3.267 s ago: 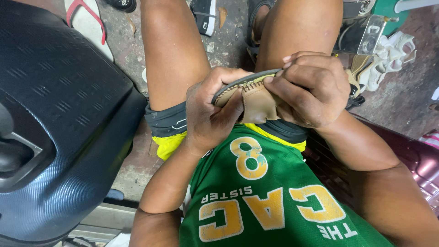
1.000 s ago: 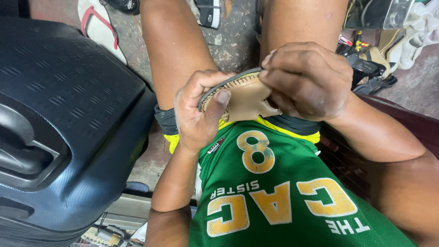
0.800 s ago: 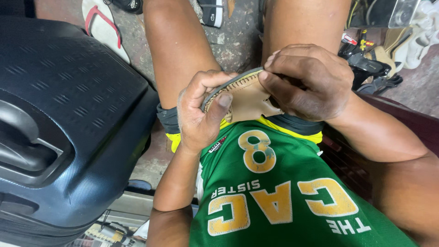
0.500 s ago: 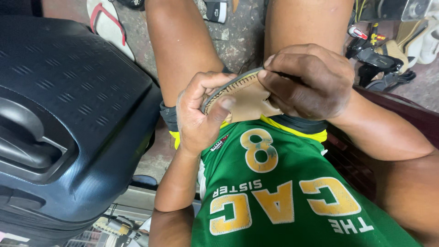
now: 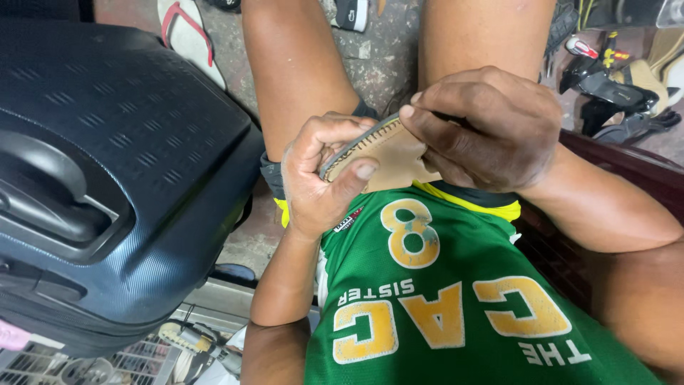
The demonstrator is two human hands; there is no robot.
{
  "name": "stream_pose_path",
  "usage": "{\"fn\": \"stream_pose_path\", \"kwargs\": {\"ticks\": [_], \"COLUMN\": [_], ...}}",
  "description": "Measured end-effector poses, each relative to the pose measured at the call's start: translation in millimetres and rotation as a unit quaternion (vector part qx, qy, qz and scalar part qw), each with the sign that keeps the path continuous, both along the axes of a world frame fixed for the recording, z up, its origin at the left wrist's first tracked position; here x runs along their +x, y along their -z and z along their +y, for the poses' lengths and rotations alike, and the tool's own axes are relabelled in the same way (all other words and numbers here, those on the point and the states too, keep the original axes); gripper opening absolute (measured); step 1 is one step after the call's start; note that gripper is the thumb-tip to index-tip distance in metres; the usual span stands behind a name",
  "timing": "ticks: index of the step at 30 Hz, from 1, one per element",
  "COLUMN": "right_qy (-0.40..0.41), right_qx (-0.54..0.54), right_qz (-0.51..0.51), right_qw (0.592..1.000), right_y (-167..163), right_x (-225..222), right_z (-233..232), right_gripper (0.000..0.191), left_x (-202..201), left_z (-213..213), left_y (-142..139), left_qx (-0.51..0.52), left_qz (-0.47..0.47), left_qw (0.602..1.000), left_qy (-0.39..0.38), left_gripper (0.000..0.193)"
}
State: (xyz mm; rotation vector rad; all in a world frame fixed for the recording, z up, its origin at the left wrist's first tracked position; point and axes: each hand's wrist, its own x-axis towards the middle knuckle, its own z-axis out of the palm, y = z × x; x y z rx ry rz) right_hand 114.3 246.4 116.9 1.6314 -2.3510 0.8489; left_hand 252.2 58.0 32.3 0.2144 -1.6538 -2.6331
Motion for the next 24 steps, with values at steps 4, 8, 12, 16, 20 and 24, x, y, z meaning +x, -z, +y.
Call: {"fn": "stream_pose_path", "kwargs": {"ticks": [4,8,12,16,20,24], "right_qy": [-0.001,0.007,0.012,0.022,0.037,0.097], "right_qx": [0.013,0.073,0.048,0.118,0.150,0.180], "right_qz": [-0.050,-0.117,-0.285,-0.324,-0.513,-0.646], "right_qw": [0.999,0.990,0.957,0.938,0.844,0.736], "right_y": [-4,-13,-22,-19,-6,2], "right_x": [0,-1,-4,-4,-7,-4], "right_z": [-4,-5,-2,2,7,6], "right_gripper": [0.026,0.036,0.034,0.026,0.026,0.023], "left_x": [4,8,12,14,13,10], "left_z": [2,4,2,0,-10,-21], "left_y": [0,1,0,-2,-6,-10], "left_qx": [-0.001,0.039,0.033,0.016,-0.016,-0.017], "left_qz": [-0.059,-0.053,-0.044,-0.046,-0.060,-0.063], "left_qw": [0.998,0.996,0.997,0.999,0.998,0.996], "left_qy": [-0.024,-0.052,-0.050,-0.024,0.020,0.052], "left_gripper": [0.027,0.022,0.018,0.020,0.019,0.018]}}
